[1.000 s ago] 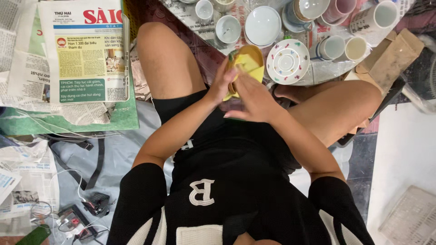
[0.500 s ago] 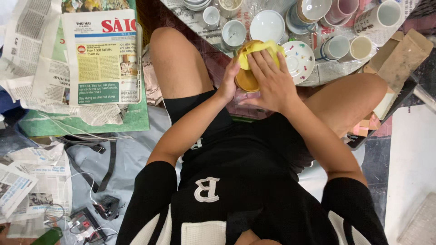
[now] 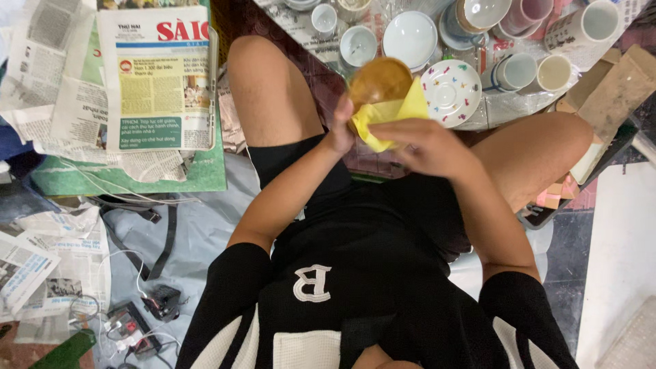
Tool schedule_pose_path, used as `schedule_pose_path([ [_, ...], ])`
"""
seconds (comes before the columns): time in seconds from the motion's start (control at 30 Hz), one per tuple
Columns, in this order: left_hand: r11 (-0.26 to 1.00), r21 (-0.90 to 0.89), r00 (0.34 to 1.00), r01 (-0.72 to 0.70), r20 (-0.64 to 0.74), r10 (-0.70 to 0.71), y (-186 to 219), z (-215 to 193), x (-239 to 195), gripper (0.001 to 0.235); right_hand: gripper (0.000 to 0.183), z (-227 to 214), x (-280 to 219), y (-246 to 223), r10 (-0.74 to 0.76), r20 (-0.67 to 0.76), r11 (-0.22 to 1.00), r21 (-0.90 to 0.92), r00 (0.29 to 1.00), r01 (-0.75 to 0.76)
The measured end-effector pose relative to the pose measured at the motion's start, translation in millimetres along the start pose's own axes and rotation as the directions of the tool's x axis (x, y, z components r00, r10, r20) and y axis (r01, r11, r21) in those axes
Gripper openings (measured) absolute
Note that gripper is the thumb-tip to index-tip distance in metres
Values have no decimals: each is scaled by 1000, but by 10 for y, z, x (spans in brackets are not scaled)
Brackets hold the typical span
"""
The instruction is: The person wipes various ceramic and glass items with a yellow cloth. They handle a small bowl, a larger bowl, and a glass, wiping each item individually and placing them back on the table.
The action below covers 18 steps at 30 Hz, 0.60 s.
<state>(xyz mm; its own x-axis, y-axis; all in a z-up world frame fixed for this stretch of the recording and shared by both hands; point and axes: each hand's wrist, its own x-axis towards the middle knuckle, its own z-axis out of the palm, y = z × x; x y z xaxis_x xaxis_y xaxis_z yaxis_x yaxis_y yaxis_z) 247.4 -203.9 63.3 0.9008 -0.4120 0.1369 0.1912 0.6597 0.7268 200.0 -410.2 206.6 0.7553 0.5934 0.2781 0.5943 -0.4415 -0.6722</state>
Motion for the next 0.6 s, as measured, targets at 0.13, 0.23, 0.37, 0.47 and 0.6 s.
schedule_pose_path([
  [0.13,897,-441,972,-39,-226,-69,198,-9,115,88,30,22,-284,345,507,-330,817,478,796,-322],
  [0.23,766,-640,996,-48,26,85,434,8,82,84,36,116,-250,578,588,-502,723,677,634,-136],
  [0.37,943,-333,948,-19,-305,-88,286,39,110,84,37,182,-297,670,569,-598,731,682,564,-14],
  [0.47,982,-184,995,-37,-97,20,136,34,-8,83,34,214,-285,692,532,-756,797,599,382,75],
  [0.6,973,-121,980,198,26,-196,66,16,-25,87,36,193,-296,646,404,-881,907,422,246,21],
])
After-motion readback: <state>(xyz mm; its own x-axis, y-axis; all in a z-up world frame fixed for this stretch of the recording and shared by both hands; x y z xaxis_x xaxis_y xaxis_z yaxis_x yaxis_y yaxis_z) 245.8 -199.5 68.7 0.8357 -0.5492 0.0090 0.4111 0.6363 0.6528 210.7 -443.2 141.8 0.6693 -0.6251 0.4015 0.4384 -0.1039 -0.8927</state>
